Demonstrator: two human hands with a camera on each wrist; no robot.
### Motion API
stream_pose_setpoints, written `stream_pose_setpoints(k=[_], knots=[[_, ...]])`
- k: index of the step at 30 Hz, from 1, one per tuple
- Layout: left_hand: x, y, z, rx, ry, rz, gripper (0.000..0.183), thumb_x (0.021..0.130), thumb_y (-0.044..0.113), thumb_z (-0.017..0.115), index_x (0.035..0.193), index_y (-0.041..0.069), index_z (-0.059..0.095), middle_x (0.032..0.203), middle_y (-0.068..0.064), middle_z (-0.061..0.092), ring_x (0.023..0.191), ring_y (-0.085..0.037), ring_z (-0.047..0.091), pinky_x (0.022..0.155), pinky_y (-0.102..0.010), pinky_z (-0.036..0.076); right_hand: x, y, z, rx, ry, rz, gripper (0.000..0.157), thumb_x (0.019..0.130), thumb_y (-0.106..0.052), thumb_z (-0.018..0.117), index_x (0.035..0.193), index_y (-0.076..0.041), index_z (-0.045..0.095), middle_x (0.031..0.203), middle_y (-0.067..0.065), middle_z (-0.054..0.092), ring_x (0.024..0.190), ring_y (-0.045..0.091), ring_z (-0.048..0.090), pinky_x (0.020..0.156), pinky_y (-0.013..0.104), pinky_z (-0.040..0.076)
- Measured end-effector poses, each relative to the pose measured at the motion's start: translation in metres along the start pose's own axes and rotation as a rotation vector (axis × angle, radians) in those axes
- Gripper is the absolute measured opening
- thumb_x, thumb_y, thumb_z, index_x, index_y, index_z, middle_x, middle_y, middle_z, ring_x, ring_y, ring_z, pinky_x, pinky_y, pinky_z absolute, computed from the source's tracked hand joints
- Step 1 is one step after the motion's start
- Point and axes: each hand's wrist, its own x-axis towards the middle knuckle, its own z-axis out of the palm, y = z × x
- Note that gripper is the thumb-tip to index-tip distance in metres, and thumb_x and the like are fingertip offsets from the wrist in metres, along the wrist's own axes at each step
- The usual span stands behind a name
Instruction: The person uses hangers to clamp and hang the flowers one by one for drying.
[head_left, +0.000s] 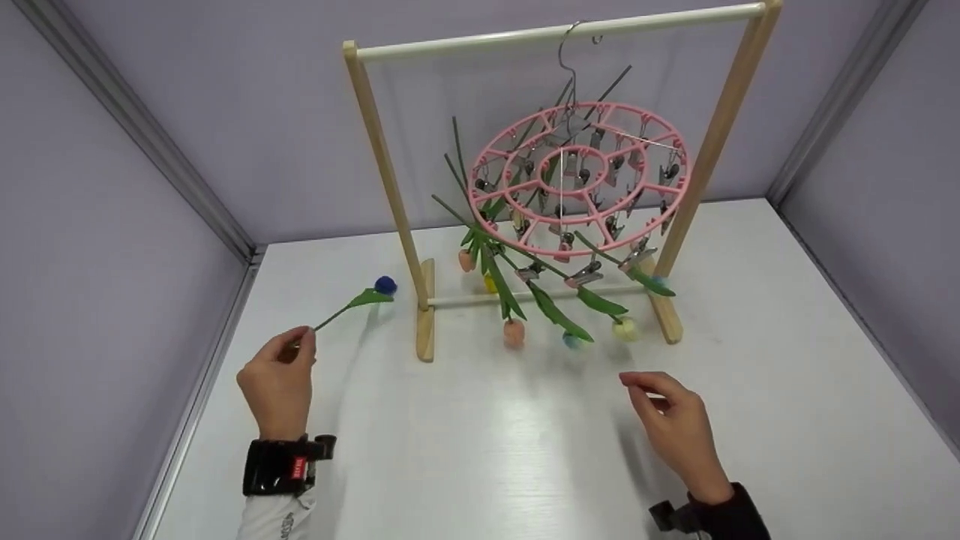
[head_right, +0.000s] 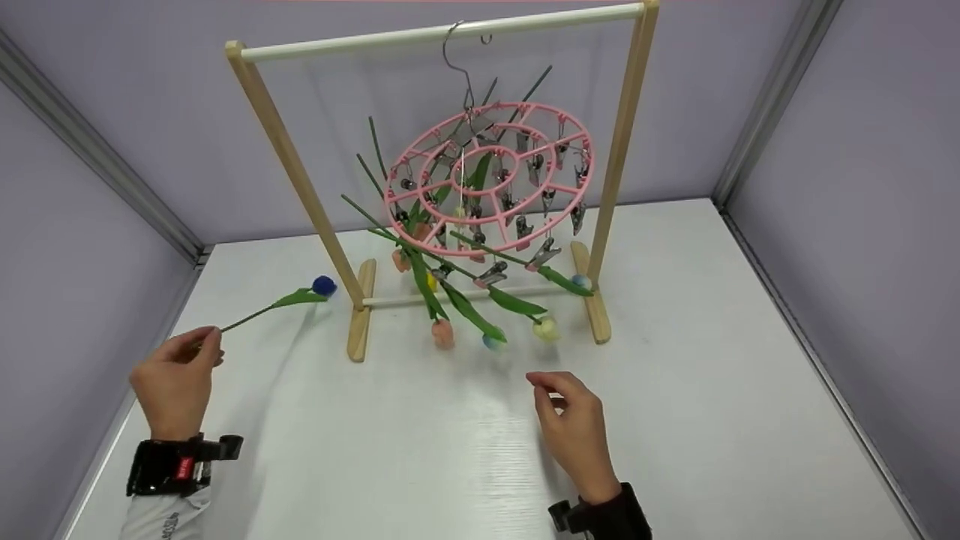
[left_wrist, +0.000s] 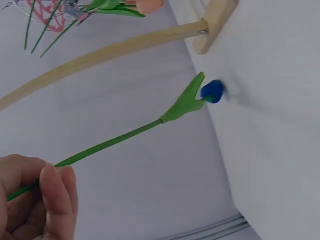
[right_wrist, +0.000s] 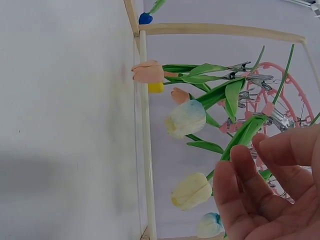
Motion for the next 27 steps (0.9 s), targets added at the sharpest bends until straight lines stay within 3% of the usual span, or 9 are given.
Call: stream_pose_setpoints(k=[6,11,14,20,27], knots=[[-0.01,0.036,-0.012,-0.23,0.124,0.224,0.01,0.084,0.001,0.079,0.093,-0.003,0.077,0.078,-0.01,0.071,0.064,-0.006,0.063,0.062,-0.014,0.051,0.002,-0.009,0.004,0.021,-0.014,-0.014,0.018,0.093,-0.003,0.068,0.105,-0.015,0.076,0.103,-0.002,0.072,0.096,0.013,0.066,0.075,0.017,0.052],[-0.017,0.066,-0.022,-0.264,0.198,0.418,0.015,0.074,-0.013,0.081,0.086,-0.007,0.076,0.077,-0.013,0.071,0.063,-0.005,0.061,0.061,-0.014,0.049,0.002,-0.016,0.008,0.036,-0.039,-0.026,0.019,0.093,-0.002,0.069,0.105,-0.015,0.076,0.103,-0.003,0.072,0.095,0.013,0.066,0.075,0.017,0.052],[-0.021,0.081,-0.026,-0.294,0.205,0.502,0.016,0.071,-0.013,0.082,0.083,-0.007,0.075,0.079,-0.014,0.071,0.068,-0.005,0.063,0.064,-0.014,0.05,0.0,-0.019,0.011,0.055,-0.051,-0.051,0.02,0.092,-0.002,0.069,0.105,-0.015,0.075,0.103,-0.003,0.071,0.095,0.014,0.066,0.075,0.018,0.052],[-0.029,0.103,-0.026,-0.34,0.153,0.585,0.014,0.076,0.0,0.084,0.081,-0.007,0.074,0.08,-0.016,0.07,0.077,-0.011,0.065,0.071,-0.015,0.05,-0.001,-0.028,0.02,0.094,-0.086,-0.088,0.024,0.091,0.0,0.069,0.106,-0.018,0.075,0.102,-0.003,0.071,0.095,0.015,0.066,0.076,0.021,0.054],[-0.036,0.12,-0.017,-0.361,0.049,0.607,0.018,0.07,-0.011,0.083,0.084,-0.003,0.075,0.082,-0.011,0.072,0.071,-0.012,0.063,0.067,-0.015,0.049,0.0,-0.038,0.03,0.09,-0.149,-0.104,0.023,0.092,-0.005,0.07,0.106,-0.023,0.074,0.101,-0.008,0.07,0.094,0.012,0.066,0.077,0.025,0.055]])
